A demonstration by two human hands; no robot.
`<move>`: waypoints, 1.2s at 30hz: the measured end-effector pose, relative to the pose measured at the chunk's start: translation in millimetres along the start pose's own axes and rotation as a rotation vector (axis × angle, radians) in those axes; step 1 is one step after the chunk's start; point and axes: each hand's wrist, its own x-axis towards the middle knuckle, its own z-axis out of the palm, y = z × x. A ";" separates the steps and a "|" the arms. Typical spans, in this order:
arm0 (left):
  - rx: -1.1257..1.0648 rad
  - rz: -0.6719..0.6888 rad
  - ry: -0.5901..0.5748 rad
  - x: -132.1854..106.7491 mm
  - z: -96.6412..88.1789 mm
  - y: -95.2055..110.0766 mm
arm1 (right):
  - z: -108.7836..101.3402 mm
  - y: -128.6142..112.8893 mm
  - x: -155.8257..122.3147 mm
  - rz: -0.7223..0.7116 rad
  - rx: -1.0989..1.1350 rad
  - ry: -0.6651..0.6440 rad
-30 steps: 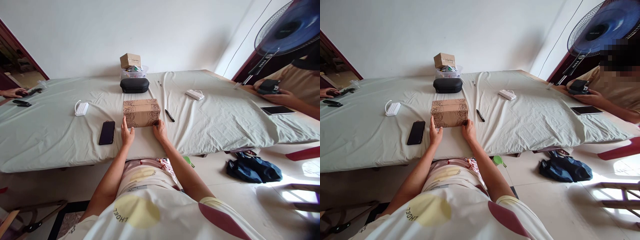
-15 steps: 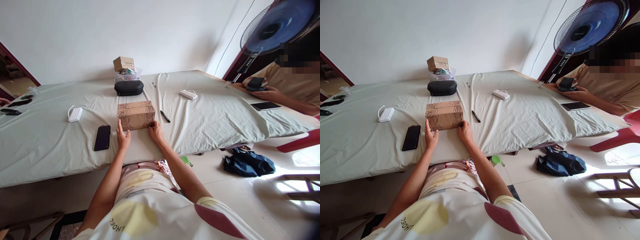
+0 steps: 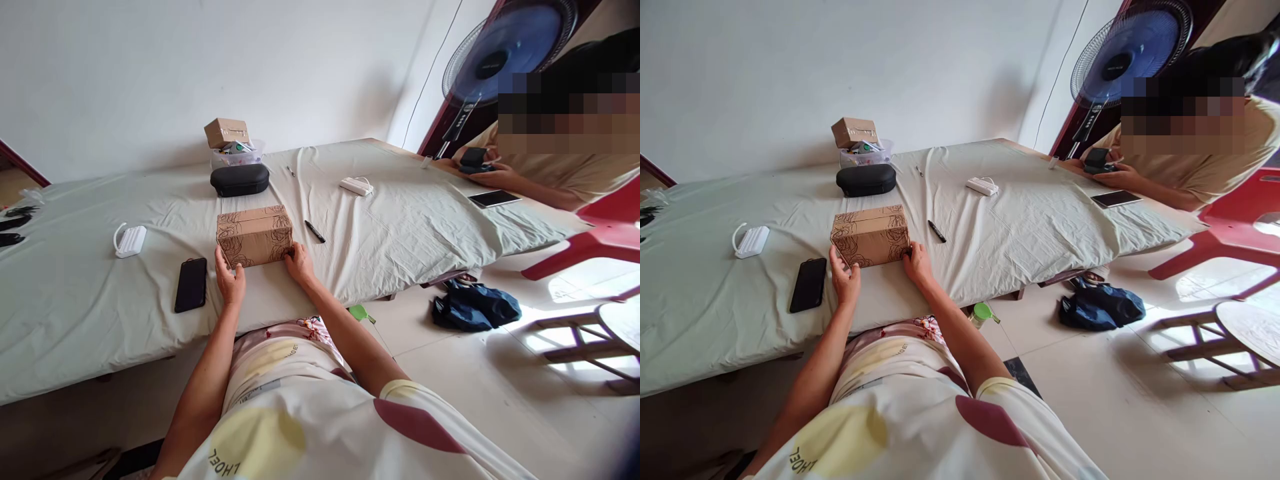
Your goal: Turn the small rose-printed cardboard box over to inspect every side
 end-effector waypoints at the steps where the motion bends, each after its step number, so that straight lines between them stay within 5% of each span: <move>1: 0.010 -0.026 0.023 0.7 -0.1 -1.4 | -0.3 -0.3 0.0 0.000 -0.002 -0.002; 7: 0.134 -0.011 0.047 3.9 2.9 -10.4 | 5.2 4.4 1.2 -0.033 0.048 0.020; 12: 0.082 0.006 0.077 0.2 0.0 2.1 | 4.8 4.0 3.7 -0.075 0.178 0.168; 20: 0.021 0.253 0.210 -5.6 -7.7 19.3 | -20.7 -16.1 -7.4 -0.250 0.380 0.372; 36: 0.034 0.213 0.052 0.4 -6.5 12.4 | -5.9 -2.8 2.5 -0.103 0.298 0.180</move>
